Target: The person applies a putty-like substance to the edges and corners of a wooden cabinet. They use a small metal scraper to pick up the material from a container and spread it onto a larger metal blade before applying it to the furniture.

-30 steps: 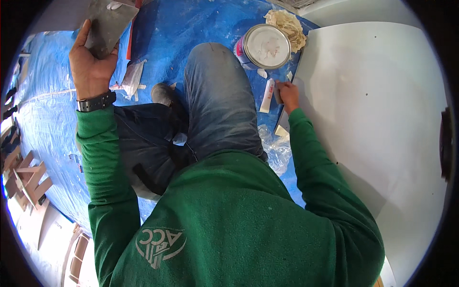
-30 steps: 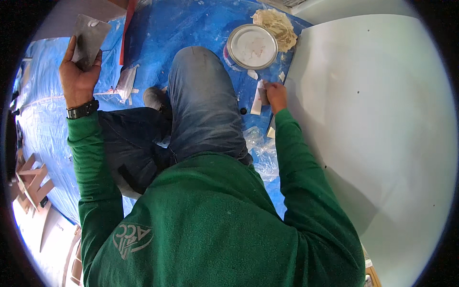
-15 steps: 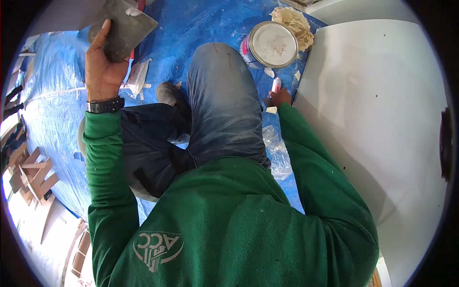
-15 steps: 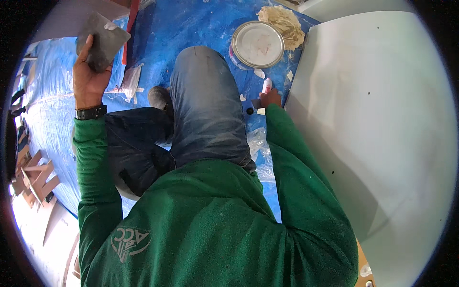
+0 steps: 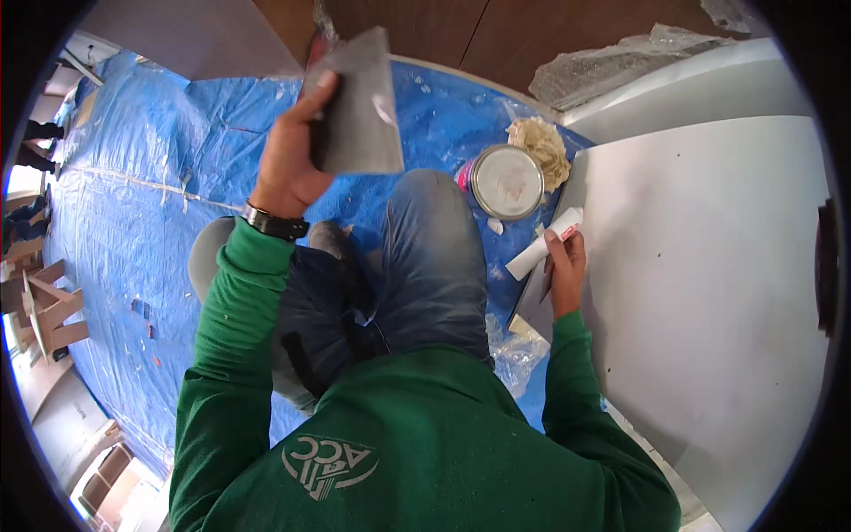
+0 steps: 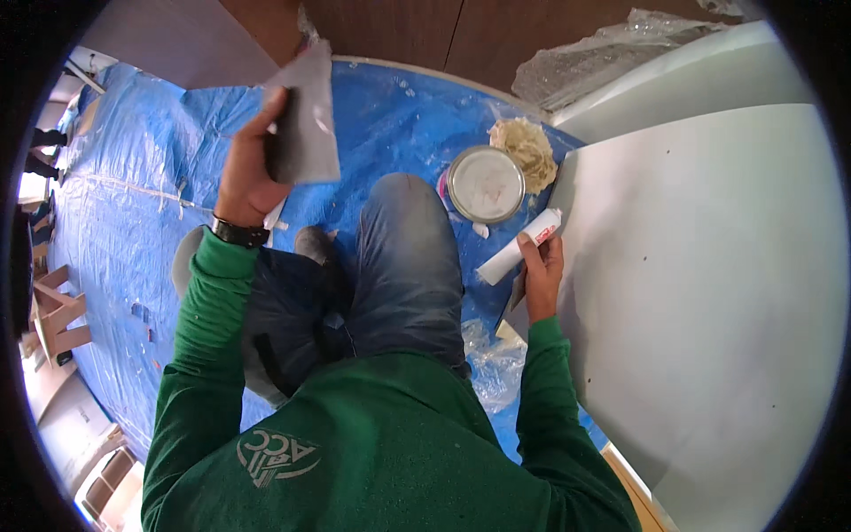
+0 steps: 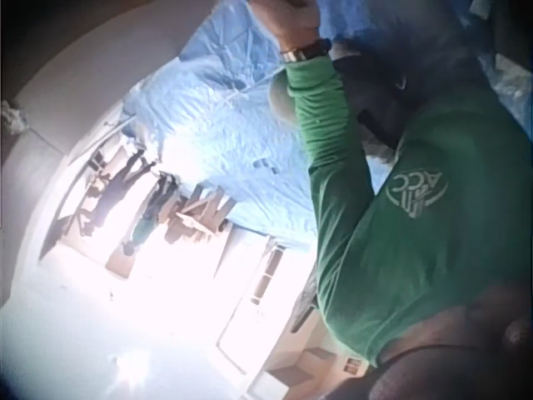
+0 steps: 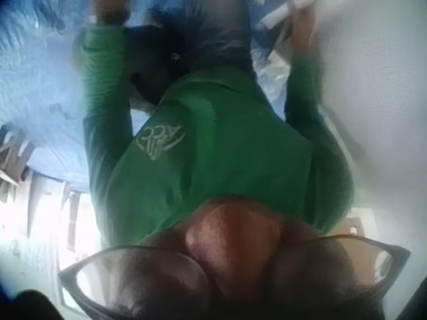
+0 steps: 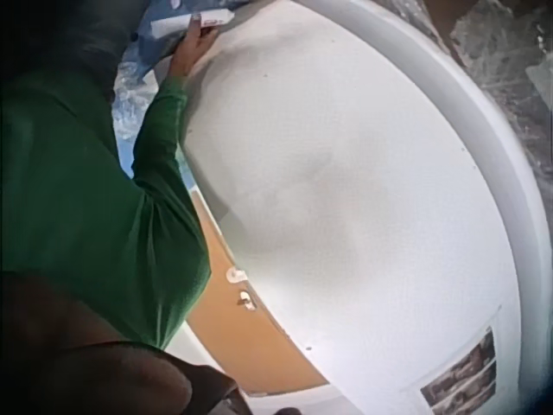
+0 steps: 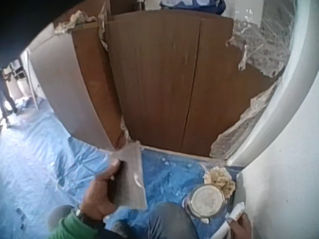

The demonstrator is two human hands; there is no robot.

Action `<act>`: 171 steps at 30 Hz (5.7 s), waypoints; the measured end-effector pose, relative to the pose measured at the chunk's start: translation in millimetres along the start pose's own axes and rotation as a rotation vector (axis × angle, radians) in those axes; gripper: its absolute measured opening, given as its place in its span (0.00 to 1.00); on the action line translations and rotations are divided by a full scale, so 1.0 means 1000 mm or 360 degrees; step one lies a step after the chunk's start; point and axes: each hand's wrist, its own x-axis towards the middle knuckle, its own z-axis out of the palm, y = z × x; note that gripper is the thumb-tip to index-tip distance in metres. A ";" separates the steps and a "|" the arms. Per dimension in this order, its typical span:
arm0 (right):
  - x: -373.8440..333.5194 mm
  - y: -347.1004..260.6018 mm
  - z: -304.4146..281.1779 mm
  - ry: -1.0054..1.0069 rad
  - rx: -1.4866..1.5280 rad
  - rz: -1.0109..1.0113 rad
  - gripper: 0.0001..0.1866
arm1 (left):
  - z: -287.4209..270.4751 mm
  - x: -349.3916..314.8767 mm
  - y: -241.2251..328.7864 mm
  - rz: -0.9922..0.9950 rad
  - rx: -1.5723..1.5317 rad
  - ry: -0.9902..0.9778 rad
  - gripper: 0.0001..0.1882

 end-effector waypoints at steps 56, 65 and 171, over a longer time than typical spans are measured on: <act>-0.028 -0.265 0.118 -0.0470 0.0257 -0.0751 0.14 | 0.048 -0.044 0.006 0.0803 0.1285 -0.0985 0.12; -0.039 -0.292 0.128 -0.0630 -0.0279 -0.1112 0.13 | 0.048 -0.047 0.004 0.0949 0.1321 -0.0953 0.13; 0.022 -0.275 0.139 -0.0755 0.0487 -0.0459 0.14 | 0.051 -0.038 0.006 0.0230 0.1061 -0.0441 0.15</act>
